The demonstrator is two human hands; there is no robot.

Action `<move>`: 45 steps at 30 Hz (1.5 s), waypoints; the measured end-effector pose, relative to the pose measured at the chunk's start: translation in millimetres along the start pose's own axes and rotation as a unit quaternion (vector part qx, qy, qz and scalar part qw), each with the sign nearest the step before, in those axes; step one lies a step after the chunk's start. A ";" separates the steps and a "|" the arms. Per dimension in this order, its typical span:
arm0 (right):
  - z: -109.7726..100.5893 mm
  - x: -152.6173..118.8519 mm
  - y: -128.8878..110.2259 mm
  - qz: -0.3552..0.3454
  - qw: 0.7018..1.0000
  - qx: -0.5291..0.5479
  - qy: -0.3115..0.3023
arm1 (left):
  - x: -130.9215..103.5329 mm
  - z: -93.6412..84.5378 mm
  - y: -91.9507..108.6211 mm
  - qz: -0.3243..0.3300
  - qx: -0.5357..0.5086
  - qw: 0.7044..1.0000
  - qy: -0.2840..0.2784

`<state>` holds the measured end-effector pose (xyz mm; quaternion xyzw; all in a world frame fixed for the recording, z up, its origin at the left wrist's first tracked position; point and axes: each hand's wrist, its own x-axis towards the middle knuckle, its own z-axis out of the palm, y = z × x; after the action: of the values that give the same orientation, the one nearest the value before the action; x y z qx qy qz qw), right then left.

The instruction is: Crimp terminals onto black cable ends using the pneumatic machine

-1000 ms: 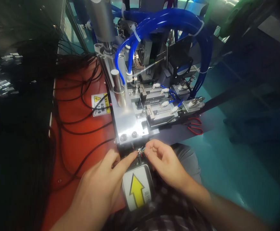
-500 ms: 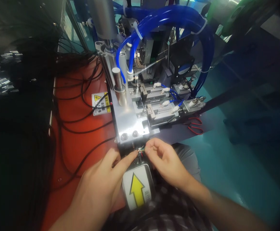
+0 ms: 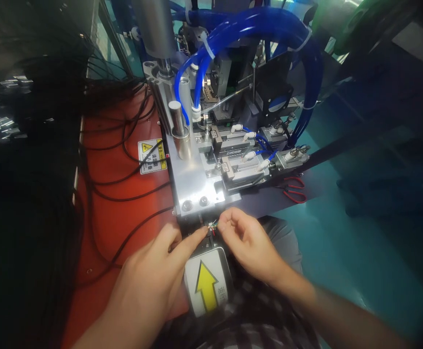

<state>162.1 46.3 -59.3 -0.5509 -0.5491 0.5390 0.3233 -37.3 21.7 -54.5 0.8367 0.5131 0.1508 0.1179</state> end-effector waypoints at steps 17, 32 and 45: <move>-7.5 2.0 -4.6 0.094 0.989 0.106 -0.033 | -1.1 -8.8 3.2 -0.032 -0.013 0.998 -0.055; 0.6 3.9 -1.7 -0.020 1.000 0.018 0.016 | -2.2 -7.0 1.6 -0.021 -0.014 0.999 -0.034; -5.3 1.0 -1.8 -0.042 0.997 -0.038 0.054 | -2.8 3.5 0.8 0.008 0.007 1.000 0.028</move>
<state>166.5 48.8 -56.8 -0.5677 -0.5732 0.4733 0.3538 -36.6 18.6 -57.9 0.8372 0.5103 0.1713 0.0967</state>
